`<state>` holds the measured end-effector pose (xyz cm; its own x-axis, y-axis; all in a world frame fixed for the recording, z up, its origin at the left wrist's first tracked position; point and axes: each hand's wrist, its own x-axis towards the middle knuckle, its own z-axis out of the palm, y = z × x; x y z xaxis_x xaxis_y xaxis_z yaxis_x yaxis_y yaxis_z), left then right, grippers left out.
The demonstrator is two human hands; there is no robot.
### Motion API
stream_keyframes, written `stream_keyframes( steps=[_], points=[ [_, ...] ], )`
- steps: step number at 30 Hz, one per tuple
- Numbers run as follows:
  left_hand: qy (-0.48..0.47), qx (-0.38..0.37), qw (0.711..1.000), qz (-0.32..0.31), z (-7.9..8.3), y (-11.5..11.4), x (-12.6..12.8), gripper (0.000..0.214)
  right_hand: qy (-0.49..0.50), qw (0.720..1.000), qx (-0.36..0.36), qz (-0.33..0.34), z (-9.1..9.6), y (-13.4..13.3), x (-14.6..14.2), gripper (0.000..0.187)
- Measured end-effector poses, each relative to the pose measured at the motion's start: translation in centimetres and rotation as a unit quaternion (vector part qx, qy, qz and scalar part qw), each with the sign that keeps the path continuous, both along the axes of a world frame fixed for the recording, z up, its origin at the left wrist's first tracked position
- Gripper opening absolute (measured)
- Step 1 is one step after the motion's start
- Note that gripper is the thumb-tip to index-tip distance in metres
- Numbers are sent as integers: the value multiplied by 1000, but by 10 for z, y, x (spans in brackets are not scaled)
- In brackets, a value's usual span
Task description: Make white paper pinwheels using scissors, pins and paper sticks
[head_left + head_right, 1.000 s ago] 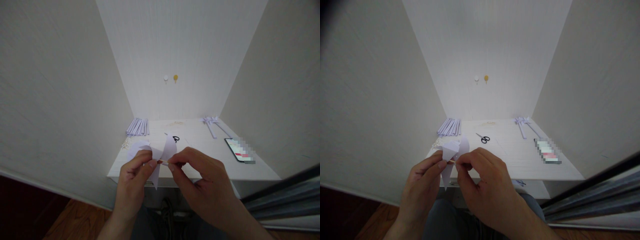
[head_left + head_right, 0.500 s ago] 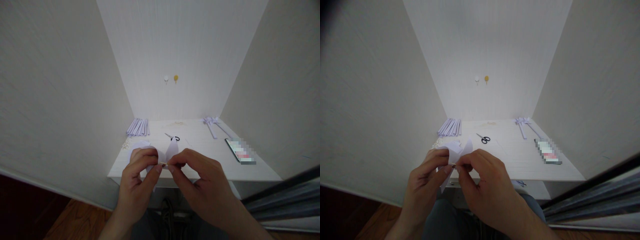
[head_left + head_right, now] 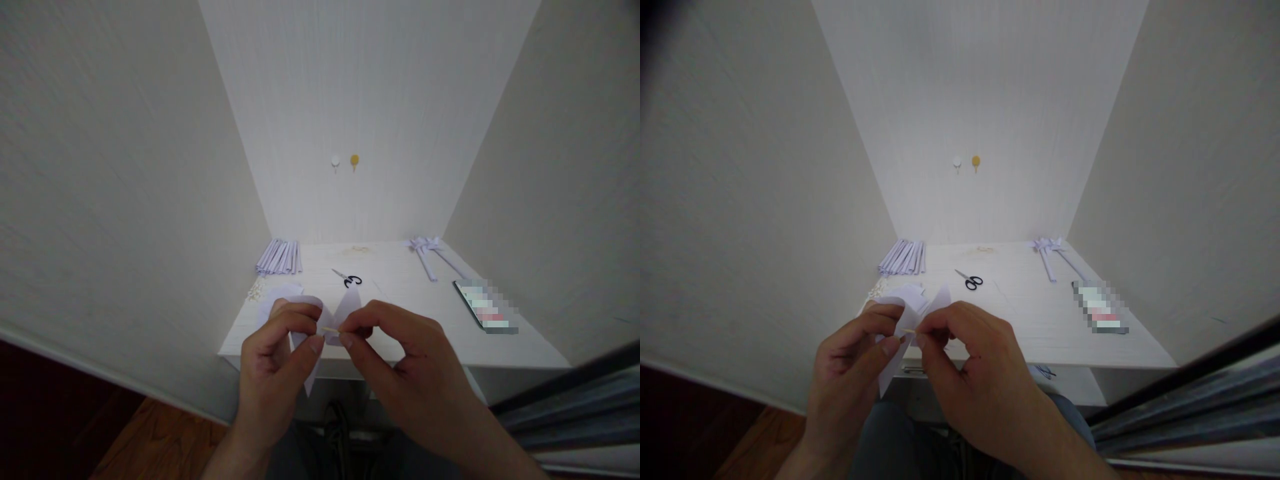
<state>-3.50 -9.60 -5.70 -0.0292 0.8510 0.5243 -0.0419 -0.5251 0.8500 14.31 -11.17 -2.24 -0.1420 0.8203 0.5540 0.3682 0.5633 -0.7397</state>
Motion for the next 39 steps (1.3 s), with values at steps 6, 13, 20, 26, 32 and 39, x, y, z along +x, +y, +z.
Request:
stream_keyframes(
  steps=[6,13,20,26,32,39],
  points=[
    [-23,5,1000,12,4,0,4,16,-2,1000,1,1,0,-1,0,11],
    [-51,-7,998,21,0,1,4,20,-4,1000,-4,0,2,-1,0,11],
    [-55,-3,998,34,2,0,4,19,-6,1000,2,1,1,-1,0,12],
    [-75,-25,996,37,6,-2,6,17,-9,1000,4,3,2,-3,0,12],
    [-81,-37,995,35,3,-1,4,15,-6,1000,-4,11,1,-3,1,12],
    [-11,10,1000,15,-1,2,-1,18,-11,1000,-17,16,3,-4,2,11]
  ],
)
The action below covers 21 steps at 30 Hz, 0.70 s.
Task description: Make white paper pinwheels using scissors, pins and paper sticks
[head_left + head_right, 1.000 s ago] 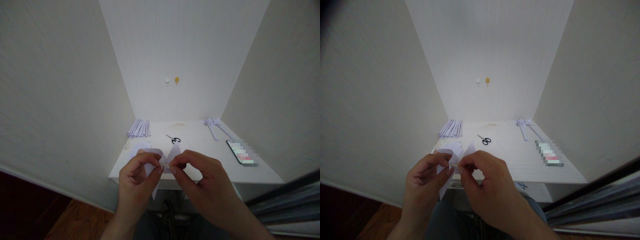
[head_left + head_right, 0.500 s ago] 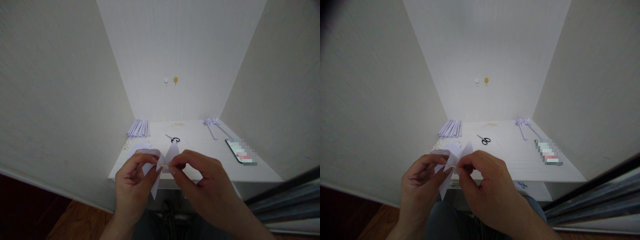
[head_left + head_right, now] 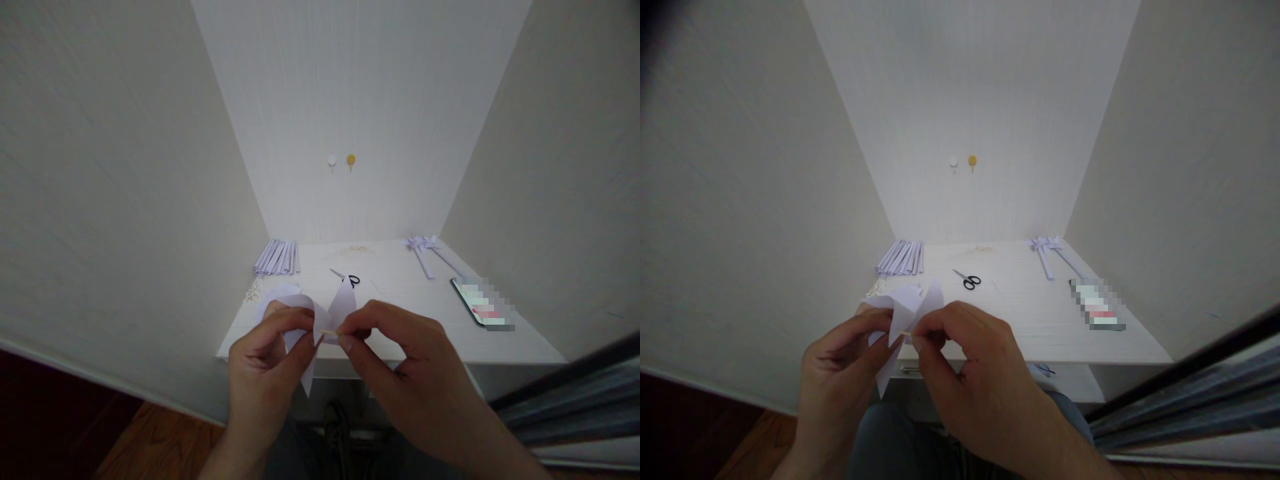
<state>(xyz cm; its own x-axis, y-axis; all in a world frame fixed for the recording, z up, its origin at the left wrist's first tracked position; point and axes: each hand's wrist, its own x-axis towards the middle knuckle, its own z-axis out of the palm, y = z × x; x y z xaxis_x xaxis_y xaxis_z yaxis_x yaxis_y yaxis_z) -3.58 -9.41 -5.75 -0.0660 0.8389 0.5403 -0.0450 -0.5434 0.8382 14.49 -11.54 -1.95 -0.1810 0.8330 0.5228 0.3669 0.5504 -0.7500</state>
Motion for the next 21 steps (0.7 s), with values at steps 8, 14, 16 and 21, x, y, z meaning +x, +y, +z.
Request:
stream_keyframes(
  steps=[8,14,16,21],
  points=[
    [86,68,994,26,1,-1,-4,24,-12,1000,0,-12,-2,2,-1,10],
    [158,125,979,33,1,3,-9,29,-28,999,-28,-16,-2,0,1,11],
    [174,125,977,24,1,4,-11,29,-32,999,-35,-12,-2,0,1,11],
    [177,117,977,7,0,5,-12,28,-30,999,-43,-9,-2,0,1,12]
  ],
)
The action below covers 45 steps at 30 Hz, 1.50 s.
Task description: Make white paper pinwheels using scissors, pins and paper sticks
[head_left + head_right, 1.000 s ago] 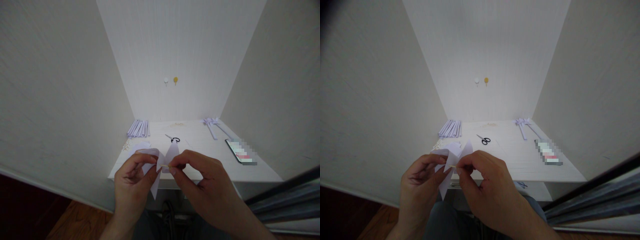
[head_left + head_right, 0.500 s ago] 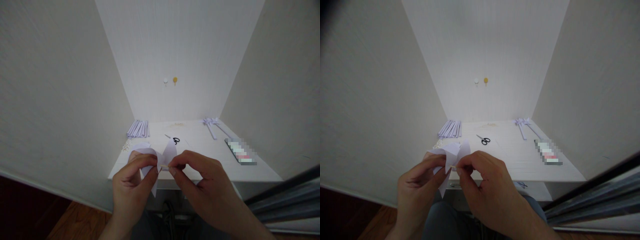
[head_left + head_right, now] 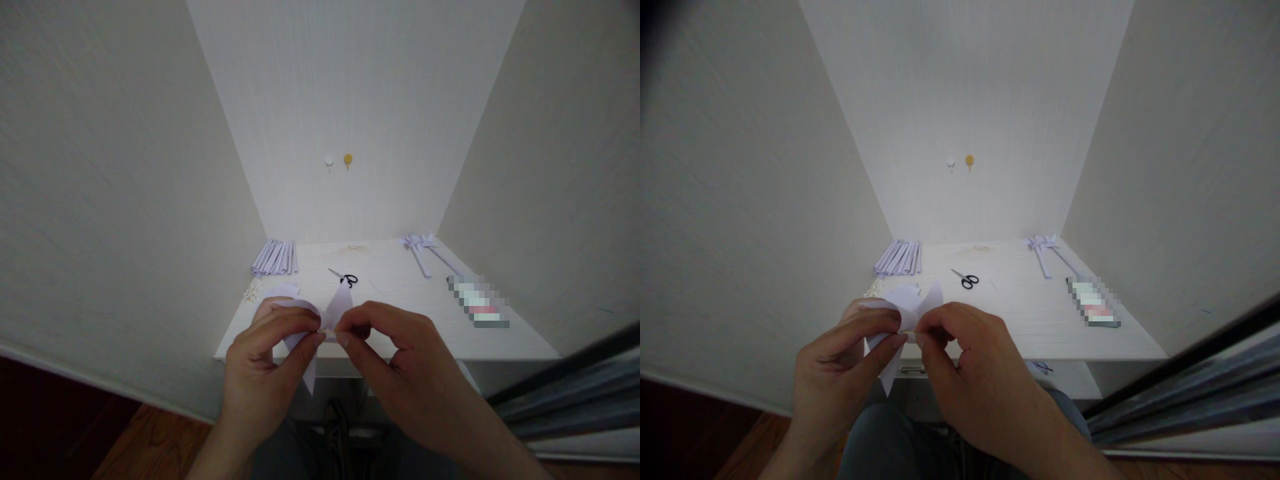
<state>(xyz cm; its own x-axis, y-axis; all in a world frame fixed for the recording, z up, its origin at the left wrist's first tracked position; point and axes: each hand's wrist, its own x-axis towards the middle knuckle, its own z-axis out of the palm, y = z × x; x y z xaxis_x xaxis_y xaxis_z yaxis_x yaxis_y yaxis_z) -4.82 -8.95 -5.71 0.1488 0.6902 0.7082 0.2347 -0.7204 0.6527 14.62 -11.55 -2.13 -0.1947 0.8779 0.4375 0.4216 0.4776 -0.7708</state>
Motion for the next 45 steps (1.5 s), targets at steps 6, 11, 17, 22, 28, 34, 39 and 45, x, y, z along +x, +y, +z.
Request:
stream_keyframes(
  steps=[6,11,17,22,28,34,39,45],
  points=[
    [14,-15,1000,-21,3,2,-3,27,-21,1000,1,7,1,0,1,13],
    [23,-22,999,-27,7,3,-4,25,-44,999,12,2,0,0,2,13],
    [26,-22,998,-58,8,5,-5,22,14,996,-71,47,0,2,5,14],
    [36,-9,996,-82,11,6,-4,21,49,990,-121,60,-1,3,6,13],
    [38,-12,997,-68,12,4,0,24,65,990,-113,52,-2,4,3,13],
    [86,15,996,-17,15,4,1,19,51,993,-97,46,-6,5,7,12],
    [136,65,987,51,16,2,1,19,59,993,-95,31,-10,7,9,12],
    [168,94,979,59,18,3,2,19,55,993,-101,40,-9,6,7,12]
  ],
)
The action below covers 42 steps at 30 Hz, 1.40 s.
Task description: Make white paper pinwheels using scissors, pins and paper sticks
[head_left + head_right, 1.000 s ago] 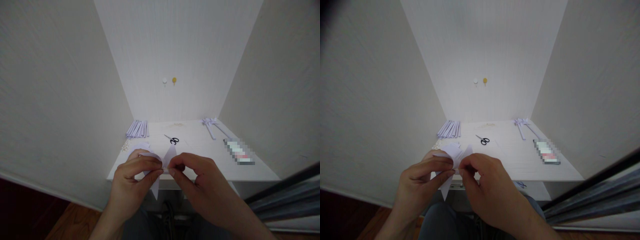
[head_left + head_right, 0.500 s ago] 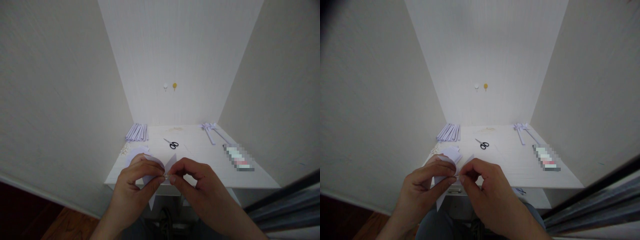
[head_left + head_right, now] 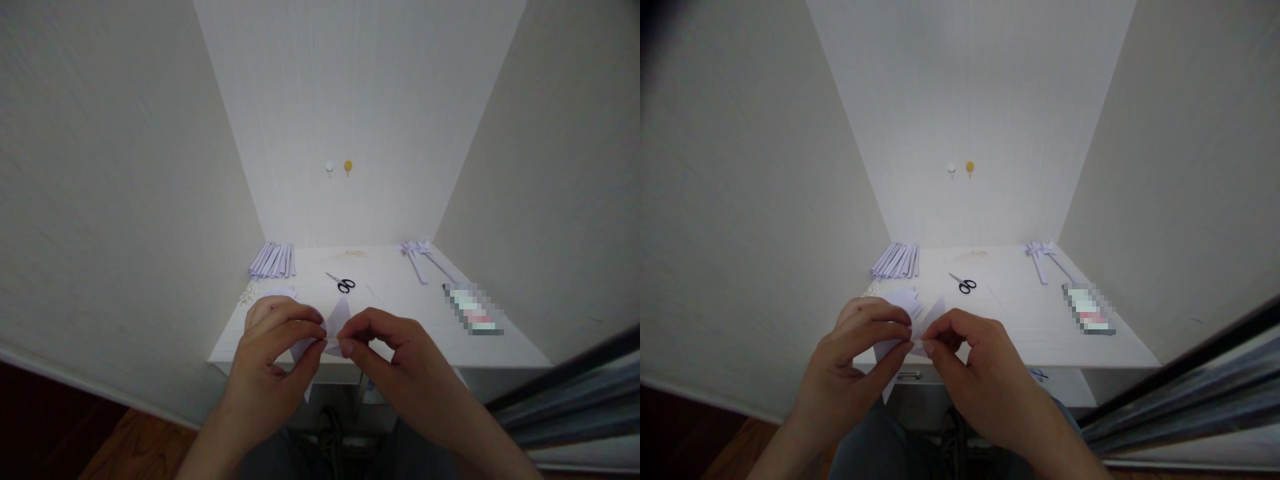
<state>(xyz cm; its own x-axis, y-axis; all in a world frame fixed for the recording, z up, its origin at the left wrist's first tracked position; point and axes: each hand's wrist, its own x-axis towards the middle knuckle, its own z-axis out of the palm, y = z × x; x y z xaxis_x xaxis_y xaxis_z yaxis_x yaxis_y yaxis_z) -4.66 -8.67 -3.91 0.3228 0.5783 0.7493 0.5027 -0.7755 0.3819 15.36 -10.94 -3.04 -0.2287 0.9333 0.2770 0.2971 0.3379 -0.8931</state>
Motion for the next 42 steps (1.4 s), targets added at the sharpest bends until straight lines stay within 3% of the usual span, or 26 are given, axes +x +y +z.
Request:
stream_keyframes(
  steps=[17,29,42],
  points=[
    [73,9,997,-15,15,5,-7,19,-37,999,23,-22,-1,0,0,11],
    [189,124,973,45,19,5,-6,20,2,1000,-3,-3,-4,1,1,13],
    [187,67,980,2,20,6,0,17,-31,999,1,-29,-3,3,-2,11]
  ],
)
